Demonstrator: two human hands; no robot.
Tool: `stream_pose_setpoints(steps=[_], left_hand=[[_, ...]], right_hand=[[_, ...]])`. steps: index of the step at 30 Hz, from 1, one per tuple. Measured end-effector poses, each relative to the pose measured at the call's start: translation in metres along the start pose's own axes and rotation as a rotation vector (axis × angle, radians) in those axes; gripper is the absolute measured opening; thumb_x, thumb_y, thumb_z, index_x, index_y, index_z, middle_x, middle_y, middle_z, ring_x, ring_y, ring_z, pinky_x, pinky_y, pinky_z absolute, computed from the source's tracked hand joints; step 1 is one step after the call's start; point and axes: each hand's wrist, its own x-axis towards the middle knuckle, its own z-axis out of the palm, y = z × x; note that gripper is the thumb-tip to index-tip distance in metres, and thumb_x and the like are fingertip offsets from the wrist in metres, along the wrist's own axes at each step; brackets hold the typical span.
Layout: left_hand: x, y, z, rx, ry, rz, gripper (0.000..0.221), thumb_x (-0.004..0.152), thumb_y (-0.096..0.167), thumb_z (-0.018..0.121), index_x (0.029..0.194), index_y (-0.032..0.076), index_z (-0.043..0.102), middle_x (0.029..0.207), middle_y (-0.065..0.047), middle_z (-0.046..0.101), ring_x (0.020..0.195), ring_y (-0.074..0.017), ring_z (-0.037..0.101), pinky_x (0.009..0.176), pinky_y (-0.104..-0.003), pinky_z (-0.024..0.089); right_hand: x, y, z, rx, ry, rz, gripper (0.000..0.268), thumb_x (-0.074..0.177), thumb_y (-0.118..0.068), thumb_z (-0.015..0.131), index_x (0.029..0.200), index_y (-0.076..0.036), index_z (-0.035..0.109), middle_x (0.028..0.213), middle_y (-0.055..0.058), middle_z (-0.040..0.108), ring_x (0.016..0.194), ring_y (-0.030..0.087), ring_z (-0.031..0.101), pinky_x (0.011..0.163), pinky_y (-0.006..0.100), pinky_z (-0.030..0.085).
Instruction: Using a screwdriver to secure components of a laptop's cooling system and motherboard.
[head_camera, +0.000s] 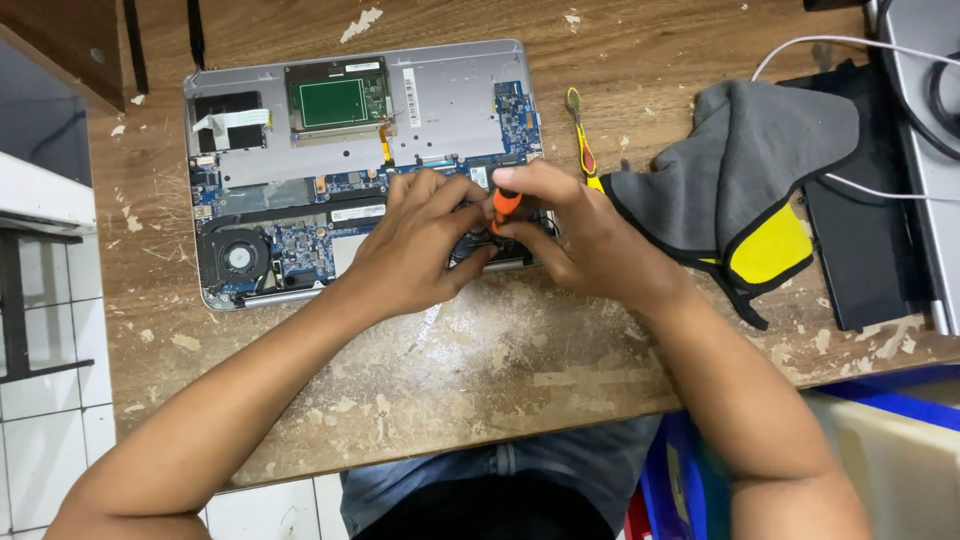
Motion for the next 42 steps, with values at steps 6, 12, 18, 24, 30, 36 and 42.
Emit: stream_pose_setpoints(steps=[6, 12, 18, 24, 30, 36, 42], left_hand=[[0.001, 0.002, 0.000, -0.010, 0.000, -0.006, 0.022, 0.087, 0.024, 0.073, 0.100, 0.005, 0.071, 0.108, -0.006, 0.061, 0.104, -0.0260, 0.048, 0.101, -0.044, 0.029], [0.001, 0.000, 0.002, 0.008, 0.010, -0.004, 0.022, 0.086, 0.024, 0.074, 0.099, 0.006, 0.071, 0.110, -0.006, 0.062, 0.104, -0.0255, 0.048, 0.100, -0.044, 0.029], [0.001, 0.002, -0.001, -0.007, -0.004, -0.005, 0.022, 0.087, 0.024, 0.074, 0.100, 0.007, 0.071, 0.107, -0.005, 0.061, 0.102, -0.0251, 0.047, 0.099, -0.045, 0.029], [0.000, 0.000, 0.002, -0.011, 0.019, 0.000, 0.021, 0.087, 0.024, 0.074, 0.099, 0.008, 0.072, 0.109, -0.004, 0.062, 0.103, -0.0244, 0.049, 0.099, -0.044, 0.030], [-0.001, 0.000, 0.002, -0.018, 0.012, -0.002, 0.021, 0.089, 0.025, 0.071, 0.102, 0.008, 0.071, 0.109, -0.004, 0.061, 0.102, -0.0246, 0.048, 0.099, -0.044, 0.029], [-0.001, -0.002, 0.004, -0.028, 0.020, 0.000, 0.020, 0.088, 0.025, 0.073, 0.100, 0.009, 0.071, 0.109, -0.004, 0.062, 0.104, -0.0248, 0.049, 0.098, -0.044, 0.030], [-0.002, -0.005, 0.007, -0.021, 0.075, 0.029, 0.019, 0.086, 0.024, 0.075, 0.096, 0.009, 0.068, 0.106, -0.004, 0.062, 0.101, -0.0242, 0.050, 0.096, -0.043, 0.031]], right_hand=[[0.004, -0.003, -0.003, 0.008, -0.019, -0.023, 0.063, 0.094, 0.005, 0.076, 0.147, -0.004, 0.043, 0.112, 0.020, 0.064, 0.097, 0.039, 0.071, 0.082, 0.049, 0.059], [-0.004, 0.006, 0.004, -0.039, 0.010, -0.024, 0.058, 0.096, 0.004, 0.073, 0.147, -0.006, 0.047, 0.106, 0.017, 0.063, 0.091, 0.036, 0.069, 0.080, 0.048, 0.058], [-0.001, 0.004, 0.002, -0.019, -0.020, -0.079, 0.054, 0.095, 0.003, 0.076, 0.142, -0.008, 0.051, 0.113, 0.017, 0.066, 0.095, 0.037, 0.071, 0.082, 0.048, 0.059], [-0.006, 0.011, 0.001, -0.061, 0.008, -0.078, 0.053, 0.095, 0.004, 0.074, 0.142, -0.008, 0.054, 0.107, 0.015, 0.066, 0.090, 0.033, 0.070, 0.079, 0.046, 0.059], [-0.005, 0.004, -0.001, -0.003, -0.035, -0.046, 0.058, 0.092, 0.009, 0.074, 0.142, -0.007, 0.049, 0.106, 0.018, 0.067, 0.091, 0.035, 0.071, 0.080, 0.048, 0.059], [-0.011, 0.016, 0.005, -0.123, 0.027, -0.051, 0.058, 0.093, 0.002, 0.078, 0.144, -0.011, 0.055, 0.105, 0.013, 0.064, 0.089, 0.032, 0.070, 0.079, 0.045, 0.059], [-0.005, 0.006, 0.001, -0.021, 0.050, -0.041, 0.056, 0.094, 0.010, 0.072, 0.144, 0.000, 0.047, 0.109, 0.019, 0.062, 0.092, 0.037, 0.072, 0.081, 0.048, 0.062]])
